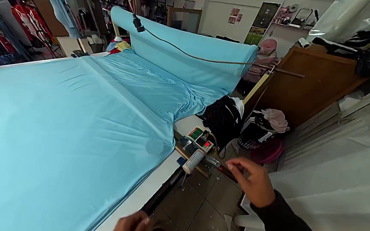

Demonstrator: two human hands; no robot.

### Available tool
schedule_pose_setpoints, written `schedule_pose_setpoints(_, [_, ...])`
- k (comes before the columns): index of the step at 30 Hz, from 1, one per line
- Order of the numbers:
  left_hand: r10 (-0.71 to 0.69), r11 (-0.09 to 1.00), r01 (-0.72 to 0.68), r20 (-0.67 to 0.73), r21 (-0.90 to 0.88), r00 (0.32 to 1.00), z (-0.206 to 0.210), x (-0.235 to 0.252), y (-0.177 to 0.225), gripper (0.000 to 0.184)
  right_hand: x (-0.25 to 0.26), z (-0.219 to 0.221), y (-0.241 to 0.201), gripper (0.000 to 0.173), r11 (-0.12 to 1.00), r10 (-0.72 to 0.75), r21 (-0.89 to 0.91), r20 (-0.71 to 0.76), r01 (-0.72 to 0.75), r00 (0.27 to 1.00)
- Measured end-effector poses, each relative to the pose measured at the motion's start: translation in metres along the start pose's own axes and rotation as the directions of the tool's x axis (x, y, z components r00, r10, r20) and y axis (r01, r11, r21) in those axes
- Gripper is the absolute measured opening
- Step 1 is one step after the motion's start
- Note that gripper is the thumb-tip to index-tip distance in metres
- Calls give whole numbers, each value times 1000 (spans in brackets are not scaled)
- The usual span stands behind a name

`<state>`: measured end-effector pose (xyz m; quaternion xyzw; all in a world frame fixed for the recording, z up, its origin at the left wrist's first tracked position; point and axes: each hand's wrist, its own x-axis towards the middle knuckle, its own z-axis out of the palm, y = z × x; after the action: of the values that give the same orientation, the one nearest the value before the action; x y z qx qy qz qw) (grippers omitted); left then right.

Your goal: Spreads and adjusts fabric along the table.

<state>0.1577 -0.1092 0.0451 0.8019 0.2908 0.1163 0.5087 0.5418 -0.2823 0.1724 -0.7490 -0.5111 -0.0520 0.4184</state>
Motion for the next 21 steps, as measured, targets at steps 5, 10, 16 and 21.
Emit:
schedule_pose_setpoints(5, [221,970,-162,-376,183,900,-44,173,36,29,117,19,96,14,998,55,-18,181,-53,982])
schedule_pose_setpoints(10, [-46,964,124,-309,236,950,-27,317,69,25,211,78,183,13,994,79,-100,485,-34,871])
schedule_pose_setpoints(16, [-335,888,412,-327,203,884,23,338,75,31,304,188,236,27,974,-95,-84,688,210,719])
schedule_pose_setpoints(21, [-423,787,604,-602,127,677,31,281,96,22,326,268,277,42,867,-250,-94,768,490,590])
